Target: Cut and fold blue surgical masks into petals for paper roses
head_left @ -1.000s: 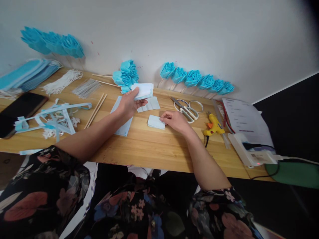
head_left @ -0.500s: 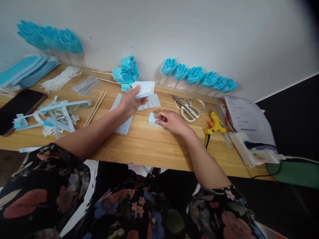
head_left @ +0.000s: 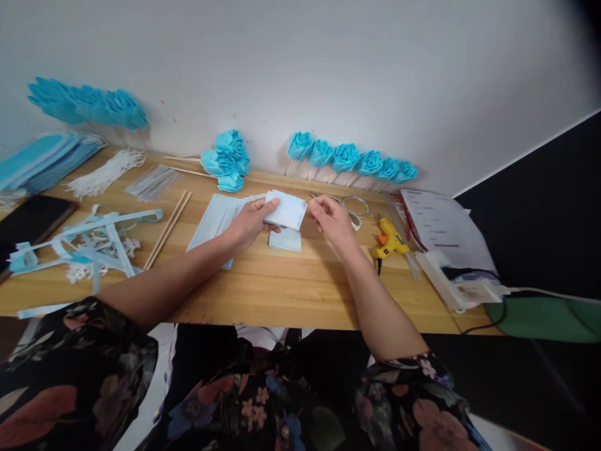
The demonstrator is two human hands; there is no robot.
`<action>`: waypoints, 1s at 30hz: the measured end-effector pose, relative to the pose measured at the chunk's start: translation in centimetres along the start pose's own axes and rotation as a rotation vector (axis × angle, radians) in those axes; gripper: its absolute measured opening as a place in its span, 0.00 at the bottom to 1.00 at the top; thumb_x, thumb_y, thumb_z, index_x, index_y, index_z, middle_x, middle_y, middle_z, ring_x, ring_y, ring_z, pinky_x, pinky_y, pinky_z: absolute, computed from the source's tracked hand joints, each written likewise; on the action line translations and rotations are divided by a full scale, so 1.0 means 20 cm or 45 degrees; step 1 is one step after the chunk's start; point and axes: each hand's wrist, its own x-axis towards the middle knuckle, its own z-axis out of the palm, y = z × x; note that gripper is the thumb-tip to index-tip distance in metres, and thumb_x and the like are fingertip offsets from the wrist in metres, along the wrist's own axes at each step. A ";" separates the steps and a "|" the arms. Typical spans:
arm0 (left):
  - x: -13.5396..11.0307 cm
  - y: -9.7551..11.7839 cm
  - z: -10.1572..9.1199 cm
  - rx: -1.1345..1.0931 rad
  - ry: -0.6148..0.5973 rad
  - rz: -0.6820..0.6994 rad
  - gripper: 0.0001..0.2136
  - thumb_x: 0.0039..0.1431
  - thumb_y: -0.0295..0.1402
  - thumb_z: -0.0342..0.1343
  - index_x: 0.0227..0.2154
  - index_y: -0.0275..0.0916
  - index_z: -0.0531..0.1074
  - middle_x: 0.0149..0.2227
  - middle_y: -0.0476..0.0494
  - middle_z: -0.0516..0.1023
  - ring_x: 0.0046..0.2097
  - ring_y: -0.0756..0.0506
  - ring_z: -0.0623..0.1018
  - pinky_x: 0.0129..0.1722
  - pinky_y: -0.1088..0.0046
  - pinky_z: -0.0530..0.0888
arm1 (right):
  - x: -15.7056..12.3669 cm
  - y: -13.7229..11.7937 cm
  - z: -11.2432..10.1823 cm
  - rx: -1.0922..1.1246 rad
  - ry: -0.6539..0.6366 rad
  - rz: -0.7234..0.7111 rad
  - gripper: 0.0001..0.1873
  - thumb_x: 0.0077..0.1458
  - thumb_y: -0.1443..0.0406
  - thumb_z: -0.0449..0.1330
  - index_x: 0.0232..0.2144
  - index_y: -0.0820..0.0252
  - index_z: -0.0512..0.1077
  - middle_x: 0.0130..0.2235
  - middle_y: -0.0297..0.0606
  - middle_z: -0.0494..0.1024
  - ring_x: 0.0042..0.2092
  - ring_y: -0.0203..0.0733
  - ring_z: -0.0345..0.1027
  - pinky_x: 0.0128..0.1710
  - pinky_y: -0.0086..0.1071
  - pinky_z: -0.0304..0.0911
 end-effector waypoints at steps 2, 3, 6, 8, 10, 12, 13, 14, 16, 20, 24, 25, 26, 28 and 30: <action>-0.02 -0.01 0.02 0.023 -0.016 0.022 0.16 0.56 0.43 0.66 0.35 0.32 0.76 0.35 0.39 0.82 0.32 0.47 0.79 0.27 0.74 0.76 | -0.01 0.00 0.01 -0.016 -0.038 -0.006 0.25 0.51 0.42 0.62 0.30 0.57 0.70 0.27 0.31 0.69 0.28 0.34 0.58 0.27 0.30 0.55; -0.02 -0.01 0.03 0.031 -0.018 0.033 0.16 0.56 0.43 0.66 0.35 0.32 0.77 0.34 0.39 0.81 0.32 0.48 0.79 0.27 0.74 0.76 | -0.01 0.00 0.02 -0.036 -0.046 -0.012 0.25 0.50 0.42 0.63 0.28 0.56 0.69 0.26 0.31 0.68 0.28 0.34 0.57 0.27 0.30 0.54; -0.03 -0.02 0.04 0.050 -0.016 0.068 0.16 0.55 0.44 0.66 0.34 0.33 0.77 0.32 0.42 0.81 0.32 0.48 0.78 0.28 0.75 0.76 | -0.02 0.00 0.04 -0.086 -0.014 -0.008 0.25 0.48 0.44 0.65 0.22 0.56 0.64 0.23 0.29 0.63 0.27 0.34 0.54 0.27 0.30 0.52; -0.03 -0.02 0.04 0.061 -0.021 0.089 0.16 0.55 0.44 0.66 0.33 0.34 0.77 0.31 0.42 0.80 0.31 0.48 0.78 0.28 0.75 0.76 | -0.02 0.00 0.04 -0.099 0.005 0.009 0.25 0.48 0.45 0.65 0.21 0.56 0.63 0.22 0.30 0.62 0.27 0.35 0.53 0.27 0.30 0.51; -0.03 -0.02 0.03 0.065 -0.024 0.099 0.16 0.55 0.45 0.66 0.33 0.34 0.77 0.32 0.42 0.80 0.31 0.48 0.78 0.28 0.74 0.76 | -0.02 -0.01 0.04 -0.110 -0.008 0.007 0.22 0.51 0.46 0.63 0.22 0.56 0.64 0.22 0.30 0.62 0.27 0.35 0.54 0.27 0.30 0.51; -0.02 -0.02 0.02 0.056 -0.025 0.105 0.17 0.54 0.46 0.66 0.34 0.33 0.77 0.33 0.41 0.81 0.32 0.48 0.78 0.27 0.74 0.76 | -0.02 -0.01 0.03 -0.124 -0.028 -0.023 0.19 0.53 0.50 0.61 0.22 0.56 0.65 0.22 0.30 0.63 0.27 0.35 0.55 0.27 0.31 0.51; -0.02 -0.02 0.02 0.049 -0.023 0.104 0.18 0.53 0.46 0.67 0.35 0.33 0.77 0.34 0.40 0.81 0.32 0.47 0.79 0.27 0.74 0.76 | -0.02 0.00 0.03 -0.130 -0.037 -0.040 0.18 0.54 0.51 0.61 0.22 0.56 0.66 0.22 0.30 0.64 0.27 0.35 0.55 0.28 0.31 0.52; -0.02 -0.02 0.02 0.044 -0.020 0.098 0.19 0.53 0.47 0.67 0.35 0.33 0.77 0.35 0.39 0.82 0.33 0.47 0.79 0.27 0.74 0.76 | -0.02 0.00 0.03 -0.135 -0.043 -0.052 0.17 0.55 0.52 0.60 0.23 0.57 0.67 0.22 0.30 0.64 0.27 0.35 0.55 0.28 0.31 0.52; -0.01 -0.02 0.01 0.034 -0.013 0.081 0.20 0.52 0.48 0.67 0.35 0.33 0.77 0.35 0.38 0.82 0.33 0.46 0.79 0.27 0.74 0.76 | -0.02 0.01 0.03 -0.117 -0.059 -0.050 0.14 0.55 0.54 0.60 0.26 0.57 0.71 0.23 0.31 0.66 0.26 0.35 0.56 0.28 0.31 0.53; -0.01 -0.01 0.01 0.012 0.004 0.056 0.19 0.52 0.46 0.67 0.36 0.32 0.77 0.36 0.38 0.82 0.35 0.46 0.80 0.27 0.74 0.76 | -0.01 0.02 0.03 0.015 -0.065 0.018 0.22 0.52 0.54 0.62 0.45 0.60 0.77 0.25 0.30 0.70 0.25 0.34 0.58 0.27 0.31 0.55; -0.01 -0.01 0.01 0.007 0.012 0.043 0.19 0.52 0.45 0.68 0.35 0.32 0.77 0.36 0.38 0.82 0.34 0.47 0.79 0.28 0.74 0.76 | 0.00 0.02 0.03 0.012 -0.058 0.012 0.27 0.51 0.55 0.61 0.52 0.59 0.76 0.27 0.31 0.72 0.25 0.34 0.60 0.28 0.31 0.58; -0.01 -0.01 0.01 0.008 0.012 0.043 0.19 0.52 0.45 0.68 0.35 0.32 0.77 0.36 0.38 0.82 0.34 0.47 0.79 0.28 0.74 0.76 | -0.01 0.01 0.03 -0.004 -0.062 0.009 0.26 0.52 0.55 0.61 0.52 0.59 0.76 0.27 0.31 0.72 0.25 0.34 0.60 0.28 0.31 0.58; -0.01 -0.01 0.01 0.009 0.012 0.043 0.19 0.52 0.45 0.67 0.35 0.32 0.77 0.36 0.38 0.82 0.34 0.46 0.79 0.28 0.74 0.76 | -0.01 0.01 0.03 -0.019 -0.069 0.008 0.26 0.52 0.55 0.60 0.52 0.59 0.76 0.28 0.32 0.73 0.26 0.34 0.61 0.28 0.31 0.58; -0.01 -0.01 0.00 0.008 0.014 0.040 0.18 0.52 0.45 0.67 0.36 0.32 0.77 0.36 0.38 0.82 0.35 0.46 0.80 0.28 0.74 0.76 | -0.01 0.02 0.03 -0.035 -0.084 0.001 0.27 0.53 0.56 0.60 0.53 0.59 0.76 0.28 0.33 0.73 0.26 0.35 0.61 0.28 0.32 0.59; 0.00 -0.01 0.00 0.003 0.018 0.036 0.17 0.53 0.44 0.67 0.36 0.32 0.77 0.36 0.38 0.82 0.35 0.46 0.80 0.27 0.74 0.76 | -0.01 0.02 0.02 -0.042 -0.092 -0.002 0.28 0.53 0.56 0.59 0.54 0.60 0.75 0.28 0.33 0.73 0.26 0.35 0.61 0.29 0.32 0.59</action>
